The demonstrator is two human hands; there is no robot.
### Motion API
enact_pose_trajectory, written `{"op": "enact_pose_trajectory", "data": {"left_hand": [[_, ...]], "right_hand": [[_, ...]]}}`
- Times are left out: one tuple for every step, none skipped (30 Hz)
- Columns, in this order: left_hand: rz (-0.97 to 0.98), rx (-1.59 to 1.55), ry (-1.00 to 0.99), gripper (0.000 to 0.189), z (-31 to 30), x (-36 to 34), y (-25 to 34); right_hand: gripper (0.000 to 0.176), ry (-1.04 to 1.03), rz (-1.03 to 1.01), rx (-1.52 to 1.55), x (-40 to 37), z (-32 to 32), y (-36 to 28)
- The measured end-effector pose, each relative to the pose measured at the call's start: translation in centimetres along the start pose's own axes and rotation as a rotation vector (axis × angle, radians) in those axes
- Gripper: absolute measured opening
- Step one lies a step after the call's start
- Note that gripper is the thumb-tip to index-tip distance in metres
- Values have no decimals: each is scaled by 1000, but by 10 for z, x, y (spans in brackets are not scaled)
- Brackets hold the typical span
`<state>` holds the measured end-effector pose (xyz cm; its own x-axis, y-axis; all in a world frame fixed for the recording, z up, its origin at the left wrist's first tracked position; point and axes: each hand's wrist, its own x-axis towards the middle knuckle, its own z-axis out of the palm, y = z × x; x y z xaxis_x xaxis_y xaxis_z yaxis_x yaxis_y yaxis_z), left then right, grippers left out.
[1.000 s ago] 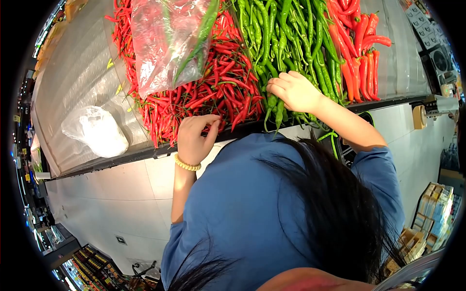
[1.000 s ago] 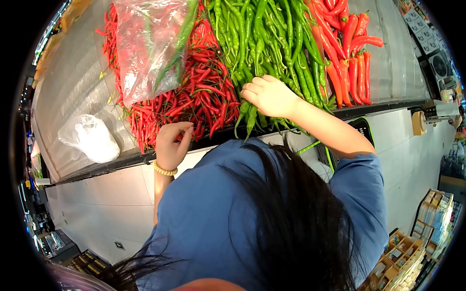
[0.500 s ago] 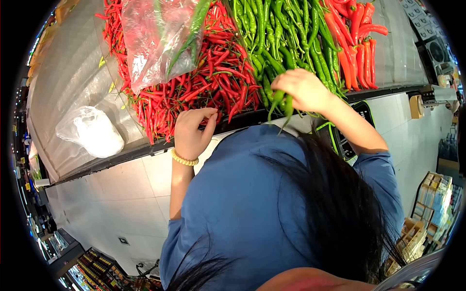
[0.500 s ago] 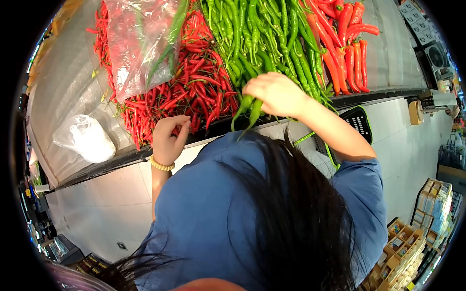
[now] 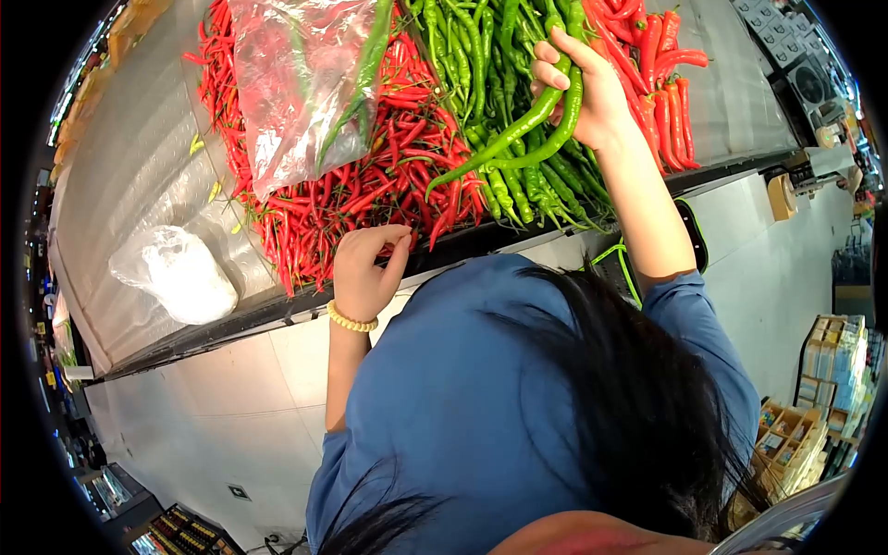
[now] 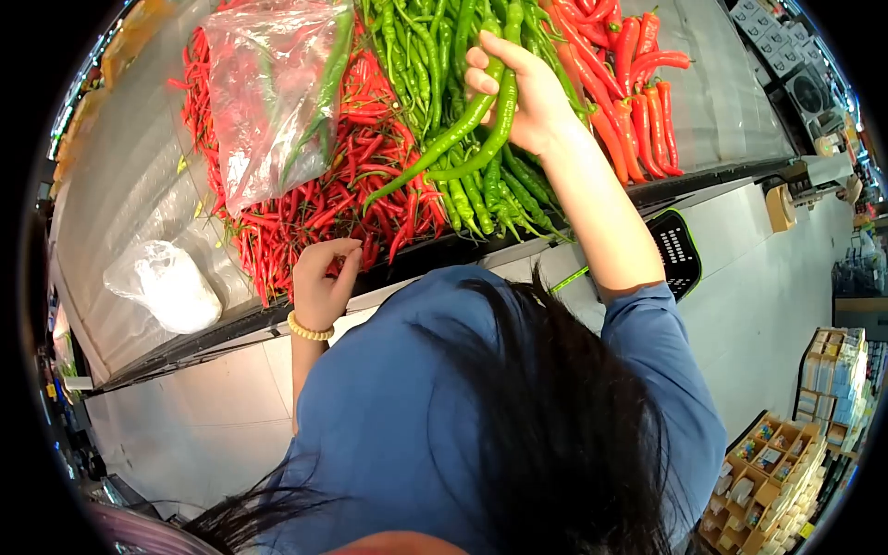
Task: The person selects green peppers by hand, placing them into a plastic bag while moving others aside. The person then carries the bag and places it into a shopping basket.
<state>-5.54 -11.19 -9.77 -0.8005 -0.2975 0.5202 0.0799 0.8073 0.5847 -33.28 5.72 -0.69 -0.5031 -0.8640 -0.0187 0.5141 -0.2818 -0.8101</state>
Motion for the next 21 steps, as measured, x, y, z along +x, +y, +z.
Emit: {"op": "enact_pose_trajectory", "data": {"left_hand": [[-5, -4, 1, 8, -2, 0, 0], [-7, -5, 8, 8, -3, 0, 0], [-10, -6, 14, 8, -4, -1, 0], [-12, -5, 20, 8, -6, -1, 0], [-16, -13, 24, 8, -7, -1, 0], [-28, -15, 28, 8, -7, -2, 0], [-37, -18, 33, 8, -7, -3, -1], [-46, -22, 38, 8, -7, -3, -2], [-47, -28, 46, 8, -8, -3, -1], [-61, -31, 45, 8, -8, -3, -2], [-74, -35, 43, 8, -8, -3, -2], [-88, -39, 41, 8, -7, -3, -2], [-94, -43, 37, 8, -7, -2, -2], [-100, -48, 32, 8, -6, -1, -2], [-105, -53, 28, 8, -6, 0, -2], [-116, -52, 5, 8, -6, 0, -2], [-126, -51, -17, 9, -7, 2, 0], [-132, -50, -37, 10, -8, 4, 0], [-132, -45, -43, 10, -9, 6, 1], [-128, -34, -44, 10, -10, 8, 2], [-143, -51, -41, 10, -9, 9, 1]], "right_hand": [[32, -20, 14, -10, 2, 2, 2], [32, -40, 29, -19, 4, 5, 5], [32, -62, 35, -20, 7, 5, 6], [33, -84, 41, -20, 9, 5, 7], [33, -106, 50, 21, 11, 8, 7], [32, -158, 56, 63, 14, 5, 8], [32, -182, 62, 86, 18, 2, 8], [32, -205, 68, 109, 20, 0, 7], [32, -187, 64, 121, 21, 1, 6], [32, -190, 58, 135, 23, -1, 6], [32, -192, 51, 150, 25, -2, 7], [31, -193, 45, 164, 27, -4, 7], [29, -150, 20, 186, 28, -4, 10], [29, -105, 18, 206, 27, -2, 11], [28, -60, 16, 226, 26, 0, 11], [28, -15, 13, 247, 26, 1, 11], [24, 13, -15, 280, 27, 0, 13], [22, 96, -28, 302, 27, -1, 11], [21, 177, -43, 322, 27, 0, 8], [20, 256, -62, 340, 29, 0, 3], [18, -1, -26, 494, 32, -12, 1]]}}
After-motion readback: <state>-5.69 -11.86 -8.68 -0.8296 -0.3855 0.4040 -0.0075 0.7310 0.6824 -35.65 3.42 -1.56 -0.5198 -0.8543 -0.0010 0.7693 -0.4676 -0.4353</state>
